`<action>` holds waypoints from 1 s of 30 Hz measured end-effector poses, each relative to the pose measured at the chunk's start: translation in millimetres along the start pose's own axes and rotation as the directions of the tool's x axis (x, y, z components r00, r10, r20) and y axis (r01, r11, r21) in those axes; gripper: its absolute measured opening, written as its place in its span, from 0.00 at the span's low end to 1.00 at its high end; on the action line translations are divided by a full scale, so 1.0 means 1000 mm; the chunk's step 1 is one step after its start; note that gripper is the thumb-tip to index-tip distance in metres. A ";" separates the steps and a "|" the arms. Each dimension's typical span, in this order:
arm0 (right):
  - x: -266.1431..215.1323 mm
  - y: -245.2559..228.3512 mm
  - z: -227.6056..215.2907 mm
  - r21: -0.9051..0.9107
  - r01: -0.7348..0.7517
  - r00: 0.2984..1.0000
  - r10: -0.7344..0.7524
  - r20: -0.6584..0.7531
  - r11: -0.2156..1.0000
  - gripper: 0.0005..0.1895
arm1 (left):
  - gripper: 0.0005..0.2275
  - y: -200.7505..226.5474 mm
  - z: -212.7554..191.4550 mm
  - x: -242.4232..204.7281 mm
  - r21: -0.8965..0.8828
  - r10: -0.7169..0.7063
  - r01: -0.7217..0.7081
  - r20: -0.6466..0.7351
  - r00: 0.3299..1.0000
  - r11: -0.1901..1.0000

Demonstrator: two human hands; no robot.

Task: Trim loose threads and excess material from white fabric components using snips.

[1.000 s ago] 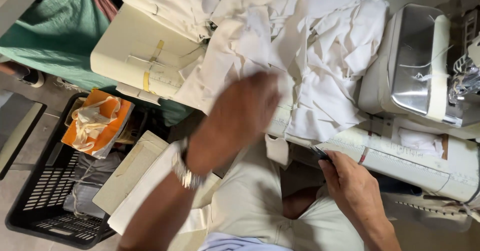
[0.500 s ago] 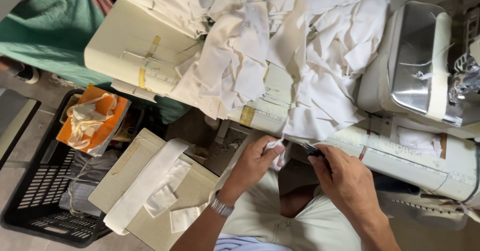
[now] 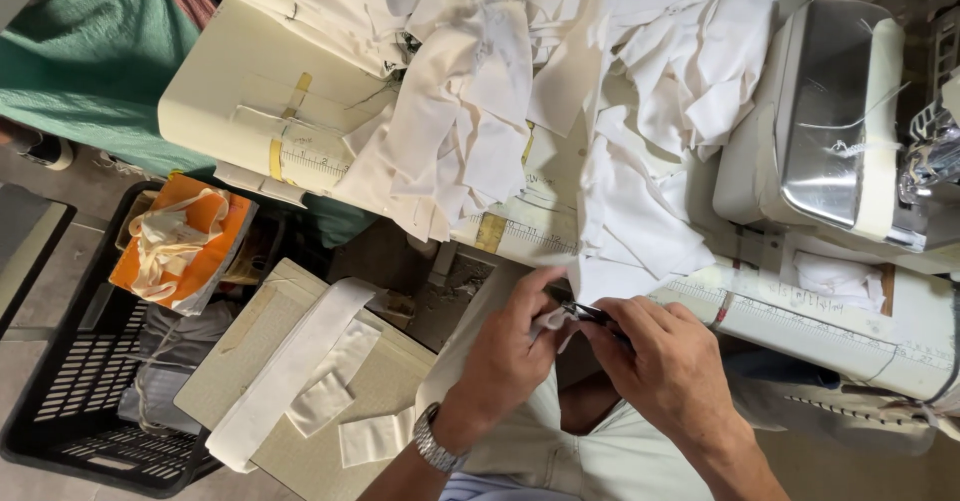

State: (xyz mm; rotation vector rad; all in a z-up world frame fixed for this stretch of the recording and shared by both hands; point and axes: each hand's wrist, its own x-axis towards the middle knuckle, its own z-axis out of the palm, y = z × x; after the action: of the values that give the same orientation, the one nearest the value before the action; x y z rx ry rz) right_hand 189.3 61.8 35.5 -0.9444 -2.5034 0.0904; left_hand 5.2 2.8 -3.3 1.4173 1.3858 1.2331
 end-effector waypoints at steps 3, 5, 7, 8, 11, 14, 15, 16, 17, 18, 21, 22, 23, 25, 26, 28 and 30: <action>0.009 -0.007 -0.006 0.036 -0.015 0.999 0.016 -0.030 0.999 0.07 | 0.12 0.005 0.011 0.023 -0.038 0.196 -0.198 -0.066 0.978 0.979; 0.010 -0.003 -0.018 0.065 -0.043 0.998 0.045 -0.038 0.997 0.07 | 0.14 0.009 0.013 0.027 -0.057 0.239 -0.245 -0.098 0.966 0.968; 0.006 0.008 -0.026 0.098 -0.077 0.996 0.082 -0.041 0.992 0.07 | 0.16 0.011 0.014 0.026 -0.076 0.274 -0.285 -0.123 0.954 0.956; 0.003 0.017 -0.027 0.114 -0.097 0.994 0.102 -0.035 0.989 0.07 | 0.15 0.011 0.013 0.023 -0.060 0.299 -0.308 -0.132 0.945 0.949; 0.005 0.023 -0.034 0.094 -0.151 0.988 0.154 -0.019 0.984 0.09 | 0.14 0.009 0.009 0.019 -0.031 0.341 -0.348 -0.136 0.930 0.937; 0.005 0.022 -0.028 -0.059 -0.279 0.949 0.284 0.137 0.959 0.11 | 0.14 0.007 0.007 0.011 -0.076 0.326 -0.335 -0.110 0.939 0.939; 0.005 0.023 -0.025 -0.191 -0.352 0.882 0.393 0.260 0.917 0.14 | 0.15 0.006 0.006 0.008 -0.132 0.301 -0.310 -0.080 0.950 0.942; 0.002 0.024 -0.018 -0.189 -0.351 0.883 0.392 0.260 0.917 0.14 | 0.15 0.007 0.005 0.007 -0.130 0.301 -0.309 -0.081 0.950 0.942; 0.000 0.024 -0.011 -0.147 -0.272 0.931 0.299 0.209 0.951 0.13 | 0.14 0.008 0.004 0.006 -0.086 0.337 -0.344 -0.081 0.938 0.935; -0.003 0.025 -0.004 -0.110 -0.191 0.967 0.206 0.151 0.975 0.12 | 0.14 0.010 0.003 0.005 -0.043 0.374 -0.378 -0.076 0.924 0.925; -0.001 0.016 -0.003 0.059 -0.120 0.993 0.121 -0.005 0.991 0.06 | 0.14 0.012 0.003 -0.002 -0.077 0.353 -0.353 -0.009 0.935 0.932; -0.003 0.016 -0.004 0.057 -0.123 0.992 0.123 -0.007 0.991 0.06 | 0.14 0.011 0.005 -0.003 -0.078 0.355 -0.354 -0.006 0.935 0.932; -0.005 0.015 -0.004 0.065 -0.108 0.994 0.109 -0.019 0.992 0.08 | 0.15 0.011 0.006 -0.004 -0.066 0.301 -0.302 -0.028 0.953 0.951; -0.005 0.012 -0.004 0.071 -0.094 0.995 0.097 -0.030 0.993 0.11 | 0.17 0.014 0.007 0.000 -0.057 0.245 -0.248 -0.051 0.968 0.967; -0.004 0.010 -0.005 0.092 -0.060 0.998 0.063 -0.028 0.994 0.10 | 0.21 0.017 0.007 0.004 -0.016 0.230 -0.231 -0.027 0.973 0.973; -0.005 0.005 -0.006 0.112 -0.024 0.999 0.027 -0.027 0.993 0.09 | 0.25 0.015 0.010 0.009 0.024 0.217 -0.217 -0.006 0.976 0.976; -0.007 0.001 -0.008 0.148 -0.066 0.997 0.070 -0.024 0.987 0.07 | 0.17 0.005 0.016 0.011 0.009 0.300 -0.301 -0.063 0.952 0.954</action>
State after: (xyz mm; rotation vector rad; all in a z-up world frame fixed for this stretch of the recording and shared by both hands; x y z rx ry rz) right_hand 198.6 57.1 39.6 -0.9628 -2.4006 0.2769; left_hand 20.6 14.7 -1.0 1.6454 1.2408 1.4829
